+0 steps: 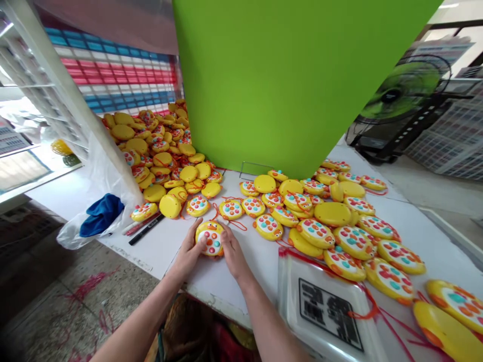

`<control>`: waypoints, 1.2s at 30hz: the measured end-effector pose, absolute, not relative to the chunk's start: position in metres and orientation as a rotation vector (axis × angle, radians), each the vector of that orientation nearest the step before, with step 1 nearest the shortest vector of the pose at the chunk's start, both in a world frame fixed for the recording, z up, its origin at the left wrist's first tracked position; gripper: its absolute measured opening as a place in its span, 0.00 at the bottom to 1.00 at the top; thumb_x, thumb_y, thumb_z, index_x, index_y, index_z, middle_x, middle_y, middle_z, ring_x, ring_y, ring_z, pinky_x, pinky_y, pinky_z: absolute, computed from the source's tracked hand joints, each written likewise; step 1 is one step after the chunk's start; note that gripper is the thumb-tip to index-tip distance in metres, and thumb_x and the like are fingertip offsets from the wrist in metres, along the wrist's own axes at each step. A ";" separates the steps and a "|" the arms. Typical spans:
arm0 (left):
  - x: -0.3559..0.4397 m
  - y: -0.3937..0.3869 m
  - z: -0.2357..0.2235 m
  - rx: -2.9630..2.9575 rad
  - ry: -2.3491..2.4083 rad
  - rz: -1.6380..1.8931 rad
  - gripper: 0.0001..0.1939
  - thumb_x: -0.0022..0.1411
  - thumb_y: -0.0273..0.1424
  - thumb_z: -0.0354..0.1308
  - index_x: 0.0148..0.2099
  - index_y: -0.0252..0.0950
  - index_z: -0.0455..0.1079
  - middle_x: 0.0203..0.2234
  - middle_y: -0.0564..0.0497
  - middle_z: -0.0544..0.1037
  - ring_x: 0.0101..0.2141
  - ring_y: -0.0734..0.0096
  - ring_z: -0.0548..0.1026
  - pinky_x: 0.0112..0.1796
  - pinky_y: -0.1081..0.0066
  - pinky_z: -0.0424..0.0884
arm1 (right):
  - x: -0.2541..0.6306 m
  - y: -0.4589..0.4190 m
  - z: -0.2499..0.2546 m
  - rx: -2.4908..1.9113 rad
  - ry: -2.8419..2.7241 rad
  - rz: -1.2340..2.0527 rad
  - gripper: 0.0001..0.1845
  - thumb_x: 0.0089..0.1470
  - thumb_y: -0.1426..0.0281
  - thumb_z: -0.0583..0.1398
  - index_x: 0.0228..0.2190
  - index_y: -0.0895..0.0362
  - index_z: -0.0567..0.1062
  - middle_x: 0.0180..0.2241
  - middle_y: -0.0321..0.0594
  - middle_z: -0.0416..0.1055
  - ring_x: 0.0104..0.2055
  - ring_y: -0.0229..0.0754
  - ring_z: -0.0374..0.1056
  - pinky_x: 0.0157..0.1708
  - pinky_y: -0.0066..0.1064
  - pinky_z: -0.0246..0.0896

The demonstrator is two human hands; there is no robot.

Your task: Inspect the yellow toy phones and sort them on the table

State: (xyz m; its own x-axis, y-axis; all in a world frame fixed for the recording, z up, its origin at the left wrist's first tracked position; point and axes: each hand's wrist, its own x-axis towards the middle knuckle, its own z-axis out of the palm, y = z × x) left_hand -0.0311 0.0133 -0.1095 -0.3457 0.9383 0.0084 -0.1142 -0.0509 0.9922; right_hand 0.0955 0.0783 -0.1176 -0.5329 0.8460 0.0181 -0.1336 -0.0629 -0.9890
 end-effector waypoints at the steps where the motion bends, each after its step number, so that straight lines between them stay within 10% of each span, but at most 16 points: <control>1: -0.032 0.014 -0.111 0.947 1.346 1.554 0.32 0.57 0.42 0.57 0.60 0.36 0.55 0.52 0.43 0.67 0.49 0.60 0.69 0.48 0.63 0.69 | 0.096 0.077 -0.117 -0.788 -1.483 1.704 0.28 0.57 0.50 0.49 0.53 0.52 0.65 0.51 0.44 0.68 0.48 0.46 0.66 0.45 0.38 0.65; 9: -0.033 0.013 -0.115 1.015 1.363 1.563 0.28 0.62 0.45 0.48 0.60 0.37 0.56 0.51 0.44 0.68 0.48 0.63 0.69 0.50 0.63 0.66 | 0.093 0.073 -0.109 -0.860 -1.547 1.697 0.24 0.50 0.55 0.59 0.45 0.53 0.67 0.36 0.39 0.72 0.28 0.40 0.68 0.20 0.29 0.66; 16: -0.024 0.015 -0.118 1.077 1.424 1.512 0.27 0.61 0.45 0.49 0.58 0.38 0.55 0.50 0.40 0.66 0.40 0.64 0.73 0.33 0.66 0.73 | 0.112 0.110 -0.102 -0.861 -0.988 1.462 0.24 0.48 0.58 0.62 0.47 0.49 0.66 0.43 0.38 0.71 0.40 0.43 0.69 0.26 0.30 0.69; 25: -0.001 0.043 -0.075 1.749 1.461 1.645 0.28 0.62 0.49 0.42 0.59 0.40 0.58 0.59 0.44 0.60 0.60 0.54 0.54 0.59 0.55 0.46 | 0.098 0.085 -0.103 -0.557 -0.855 2.033 0.22 0.45 0.54 0.60 0.42 0.50 0.73 0.48 0.40 0.71 0.48 0.48 0.67 0.39 0.40 0.67; 28: 0.014 0.051 -0.068 2.022 1.545 1.459 0.26 0.62 0.49 0.42 0.50 0.39 0.68 0.47 0.42 0.70 0.50 0.52 0.64 0.53 0.54 0.54 | 0.091 0.073 -0.102 -0.417 -0.870 2.118 0.27 0.46 0.48 0.55 0.46 0.48 0.70 0.51 0.39 0.68 0.49 0.49 0.67 0.41 0.43 0.65; 36: -0.021 0.072 -0.064 2.197 1.851 0.992 0.25 0.67 0.39 0.32 0.31 0.37 0.68 0.25 0.46 0.71 0.30 0.65 0.68 0.37 0.64 0.62 | 0.094 0.080 -0.108 -0.580 -0.872 2.423 0.21 0.50 0.51 0.54 0.29 0.54 0.74 0.18 0.36 0.70 0.17 0.40 0.65 0.14 0.28 0.52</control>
State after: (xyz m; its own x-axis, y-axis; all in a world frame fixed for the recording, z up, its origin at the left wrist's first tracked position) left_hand -0.0212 0.0722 -0.0641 0.0478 0.9114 0.4088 0.8447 -0.2553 0.4704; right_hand 0.0937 0.0802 -0.1077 -0.7859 0.5781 -0.2193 -0.3059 -0.6718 -0.6746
